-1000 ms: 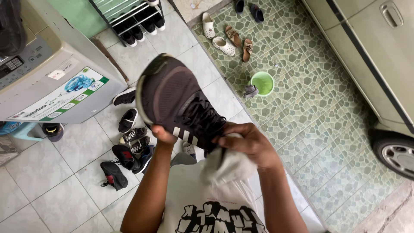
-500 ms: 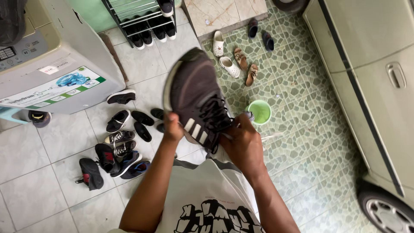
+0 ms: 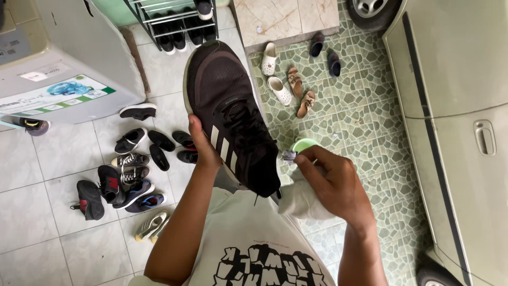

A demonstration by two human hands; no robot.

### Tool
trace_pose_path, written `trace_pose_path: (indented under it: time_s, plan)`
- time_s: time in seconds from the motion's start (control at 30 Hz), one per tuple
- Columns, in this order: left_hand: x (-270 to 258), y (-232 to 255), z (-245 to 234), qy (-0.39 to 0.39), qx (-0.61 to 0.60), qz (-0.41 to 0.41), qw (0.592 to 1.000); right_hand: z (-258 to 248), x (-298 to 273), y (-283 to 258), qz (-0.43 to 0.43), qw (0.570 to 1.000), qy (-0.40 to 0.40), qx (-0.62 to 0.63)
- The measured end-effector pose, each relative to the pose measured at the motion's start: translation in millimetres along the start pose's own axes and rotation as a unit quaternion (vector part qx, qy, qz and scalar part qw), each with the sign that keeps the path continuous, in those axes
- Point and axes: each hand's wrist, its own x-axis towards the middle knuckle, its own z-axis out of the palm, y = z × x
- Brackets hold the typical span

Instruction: The person cleans a pair of sneakers using a white cloth. They wipe the exterior of a dark sneaker, place it on a shoe rack, then wipe a white sneaker, remove its insole, wipe the insole, and reinsert it. The person ties the laces and adjusts the shoe on a scooter seat.

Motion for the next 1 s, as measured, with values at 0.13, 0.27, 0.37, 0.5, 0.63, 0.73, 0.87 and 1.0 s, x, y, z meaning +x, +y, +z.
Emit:
trace_pose_path:
  time_s: [0.13, 0.27, 0.37, 0.5, 0.63, 0.73, 0.87, 1.0]
  plan:
    - [8, 20, 21, -0.014, -0.039, -0.069, 0.997, -43, 19, 30, 0.015, 0.978, -0.184, 0.096]
    - [22, 28, 41, -0.025, 0.007, -0.114, 0.993, -31, 44, 49, -0.129, 0.990, -0.048, 0.000]
    - [34, 26, 44, 0.006, 0.072, -0.130, 0.989, 0, 51, 28, -0.232, 0.960, -0.156, -0.022]
    - [51, 28, 48, 0.038, 0.073, -0.169, 0.982, 15, 83, -8, -0.207, 0.926, -0.195, -0.250]
    - [89, 25, 43, 0.040, 0.082, -0.171, 0.981, 19, 117, -25, -0.144, 0.922, -0.177, -0.313]
    - [115, 30, 36, 0.060, 0.070, -0.174, 0.981, 10, 144, -22, -0.104, 0.916, -0.312, -0.231]
    - [150, 49, 27, 0.033, 0.027, -0.138, 0.990, 10, 180, -12, -0.078, 0.983, -0.169, 0.003]
    - [179, 59, 22, 0.026, 0.004, -0.116, 0.993, 36, 232, -29, -0.022, 0.992, -0.085, -0.087]
